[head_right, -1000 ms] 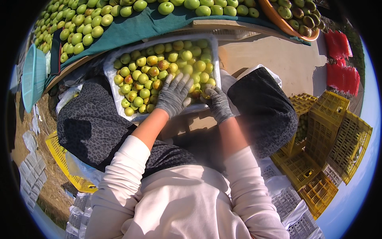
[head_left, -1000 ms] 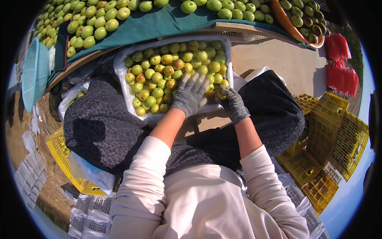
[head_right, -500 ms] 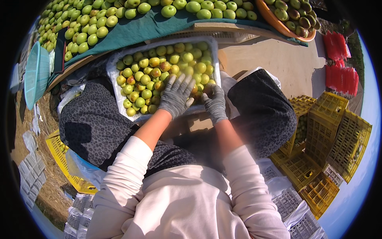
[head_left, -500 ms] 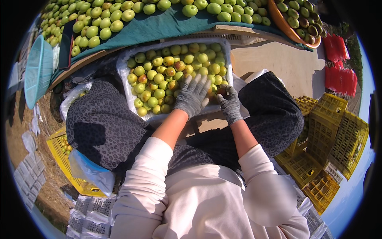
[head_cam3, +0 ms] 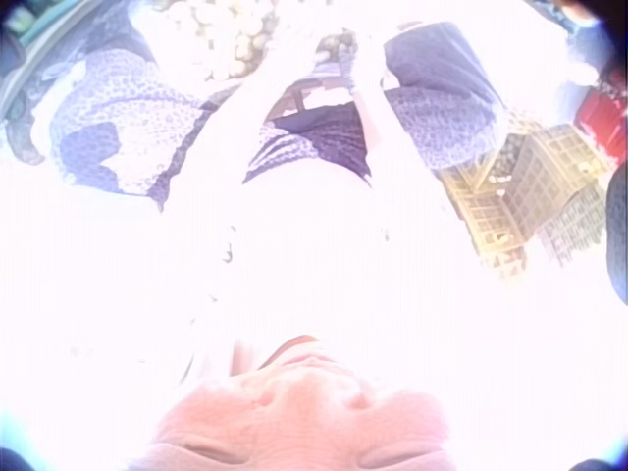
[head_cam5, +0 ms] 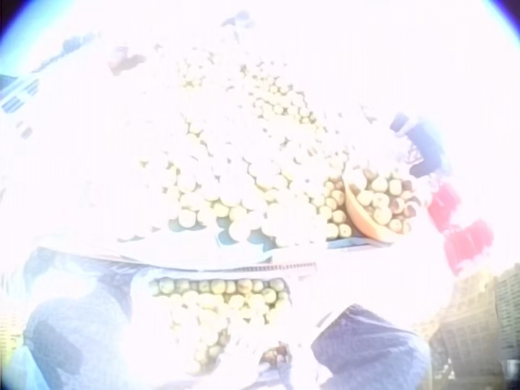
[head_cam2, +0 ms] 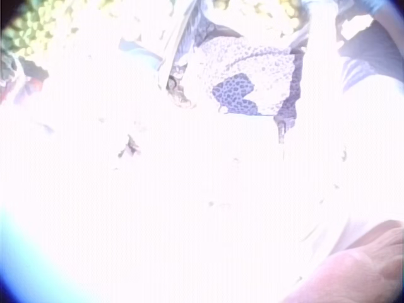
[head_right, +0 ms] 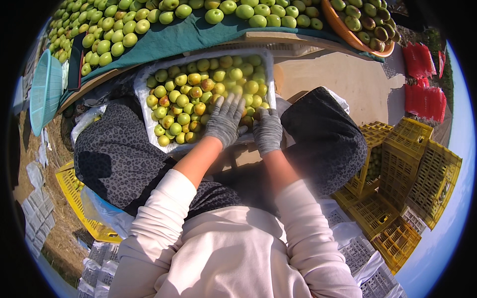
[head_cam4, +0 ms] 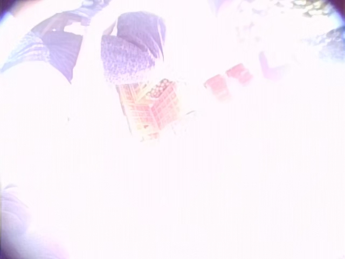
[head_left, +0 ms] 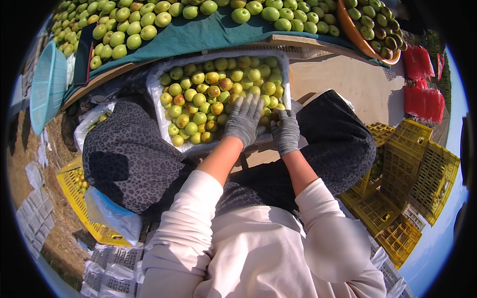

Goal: The person sorts green apples by hand, picking them from a large pile on a table and placing them into a white crate between their legs. They repeatedly lift, inspect, and transfer apples, occasionally adjusting the pile to access more fruit.

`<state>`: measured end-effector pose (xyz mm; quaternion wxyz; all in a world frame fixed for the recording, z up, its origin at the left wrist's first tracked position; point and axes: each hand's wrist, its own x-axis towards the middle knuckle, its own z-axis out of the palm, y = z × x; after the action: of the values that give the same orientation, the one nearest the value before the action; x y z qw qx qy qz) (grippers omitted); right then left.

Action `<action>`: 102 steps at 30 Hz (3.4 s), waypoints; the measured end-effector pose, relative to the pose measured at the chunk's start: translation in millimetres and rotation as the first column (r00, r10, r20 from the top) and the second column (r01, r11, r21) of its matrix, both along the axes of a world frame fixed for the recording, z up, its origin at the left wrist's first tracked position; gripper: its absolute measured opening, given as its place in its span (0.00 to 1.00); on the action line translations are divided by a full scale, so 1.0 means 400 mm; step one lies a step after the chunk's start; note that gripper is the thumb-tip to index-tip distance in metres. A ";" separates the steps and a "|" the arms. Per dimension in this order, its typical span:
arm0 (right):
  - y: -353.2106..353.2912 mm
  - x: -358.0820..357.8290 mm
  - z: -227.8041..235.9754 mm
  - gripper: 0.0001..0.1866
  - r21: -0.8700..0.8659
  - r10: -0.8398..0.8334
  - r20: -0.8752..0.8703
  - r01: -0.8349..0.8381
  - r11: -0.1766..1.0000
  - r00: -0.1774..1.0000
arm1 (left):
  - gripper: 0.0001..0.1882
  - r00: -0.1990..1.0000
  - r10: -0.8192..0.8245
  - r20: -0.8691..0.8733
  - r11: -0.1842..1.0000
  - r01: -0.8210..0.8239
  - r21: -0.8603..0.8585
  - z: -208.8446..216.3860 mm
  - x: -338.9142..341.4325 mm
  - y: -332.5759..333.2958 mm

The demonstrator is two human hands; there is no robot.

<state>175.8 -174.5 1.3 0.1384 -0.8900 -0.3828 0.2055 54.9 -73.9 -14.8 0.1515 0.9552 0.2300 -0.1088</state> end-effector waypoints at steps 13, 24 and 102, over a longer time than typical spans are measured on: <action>0.020 0.051 -0.011 0.19 0.017 -0.431 -0.750 0.666 0.746 0.502 | 0.43 0.955 0.240 0.176 0.970 -0.241 -0.016 0.011 0.014 0.021; 0.024 0.079 -0.027 0.19 0.059 -0.355 -0.848 0.736 0.674 0.393 | 0.15 0.963 0.255 -0.087 0.967 -0.256 -0.007 0.011 0.192 0.063; 0.005 0.035 0.015 0.22 -0.343 0.067 0.078 -0.036 0.939 0.995 | 0.22 0.441 0.879 0.182 0.285 -0.179 -0.942 0.299 -0.258 0.579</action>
<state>189.9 -172.5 7.2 -0.0406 -0.8983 -0.3704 0.2327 -48.4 157.7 104.6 0.6805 0.5608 0.4118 0.2299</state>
